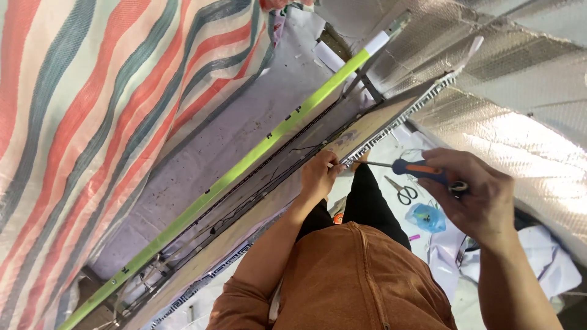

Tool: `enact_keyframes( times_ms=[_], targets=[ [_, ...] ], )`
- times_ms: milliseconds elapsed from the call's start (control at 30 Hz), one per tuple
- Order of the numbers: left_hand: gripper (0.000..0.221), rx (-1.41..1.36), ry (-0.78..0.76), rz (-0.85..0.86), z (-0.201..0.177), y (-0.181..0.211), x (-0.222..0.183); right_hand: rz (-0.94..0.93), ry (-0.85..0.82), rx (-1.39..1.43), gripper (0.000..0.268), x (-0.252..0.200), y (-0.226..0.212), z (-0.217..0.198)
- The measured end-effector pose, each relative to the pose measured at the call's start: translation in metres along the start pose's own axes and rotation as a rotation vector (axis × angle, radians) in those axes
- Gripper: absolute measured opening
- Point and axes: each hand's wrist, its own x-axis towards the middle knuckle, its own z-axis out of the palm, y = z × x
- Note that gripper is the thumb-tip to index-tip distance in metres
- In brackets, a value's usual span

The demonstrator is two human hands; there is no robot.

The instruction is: Using a screwdriver to tuck the edges of a printed banner into a metal frame

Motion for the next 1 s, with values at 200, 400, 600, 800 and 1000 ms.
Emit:
enact_keyframes(
  times_ms=[200, 400, 600, 800, 1000],
  targets=[
    [0.021, -0.094, 0.05, -0.035, 0.011, -0.025, 0.012, -0.018, -0.029, -0.04, 0.023, 0.003, -0.017, 0.008],
    [0.031, -0.097, -0.043, -0.119, -0.008, -0.006, 0.014, -0.093, -0.046, -0.064, 0.031, 0.007, -0.024, 0.013],
    [0.032, 0.113, -0.22, -0.247, -0.012, 0.013, 0.01, -0.109, -0.066, -0.022, 0.021, 0.009, -0.021, 0.015],
    [0.027, 0.251, 0.034, -0.191, 0.003, 0.002, 0.0, -0.195, -0.035, -0.084, 0.034, -0.001, 0.001, 0.012],
    [0.042, 0.181, 0.455, 0.059, -0.038, -0.077, -0.128, -0.167, -0.081, -0.104, 0.039, -0.014, 0.009, 0.01]
  ],
)
